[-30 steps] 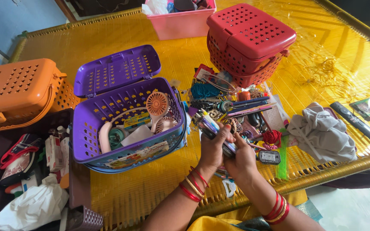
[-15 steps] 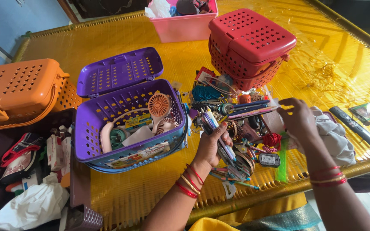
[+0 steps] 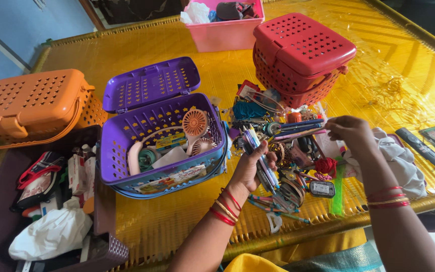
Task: The person sorts and organizes stationery items on a table, picking up pens, hair clips, and small accessories, then placing them into a purple basket. The person repeatedly picks up items, groups them, and transfers them into the basket.
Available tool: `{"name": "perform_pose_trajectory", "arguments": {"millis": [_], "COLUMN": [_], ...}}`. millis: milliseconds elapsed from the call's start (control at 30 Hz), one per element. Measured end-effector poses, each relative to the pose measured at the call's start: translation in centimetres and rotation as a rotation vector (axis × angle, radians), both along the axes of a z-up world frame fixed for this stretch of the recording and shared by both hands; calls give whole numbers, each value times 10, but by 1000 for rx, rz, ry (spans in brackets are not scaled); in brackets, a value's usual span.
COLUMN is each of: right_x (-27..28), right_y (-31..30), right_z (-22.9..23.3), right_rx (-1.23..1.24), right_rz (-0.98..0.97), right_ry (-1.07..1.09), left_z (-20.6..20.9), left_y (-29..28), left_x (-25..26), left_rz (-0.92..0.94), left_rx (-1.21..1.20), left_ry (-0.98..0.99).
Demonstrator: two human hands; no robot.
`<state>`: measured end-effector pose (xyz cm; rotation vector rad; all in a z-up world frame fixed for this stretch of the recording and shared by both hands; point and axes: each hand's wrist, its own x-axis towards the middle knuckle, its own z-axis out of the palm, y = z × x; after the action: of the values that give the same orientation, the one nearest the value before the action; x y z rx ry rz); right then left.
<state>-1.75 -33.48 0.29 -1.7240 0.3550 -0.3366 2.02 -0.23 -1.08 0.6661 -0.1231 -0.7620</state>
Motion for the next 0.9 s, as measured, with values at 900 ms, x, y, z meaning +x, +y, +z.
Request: {"name": "perform_pose_trajectory", "arguments": {"millis": [900], "right_x": [30], "right_y": [180], "right_z": [97], "right_rx": [-428], "right_rz": [436], "right_ry": [-60], "left_z": [-23], "left_y": [1], "left_x": [7], "left_rz": [-174], "left_rx": [-182], "left_ry": [31]}}
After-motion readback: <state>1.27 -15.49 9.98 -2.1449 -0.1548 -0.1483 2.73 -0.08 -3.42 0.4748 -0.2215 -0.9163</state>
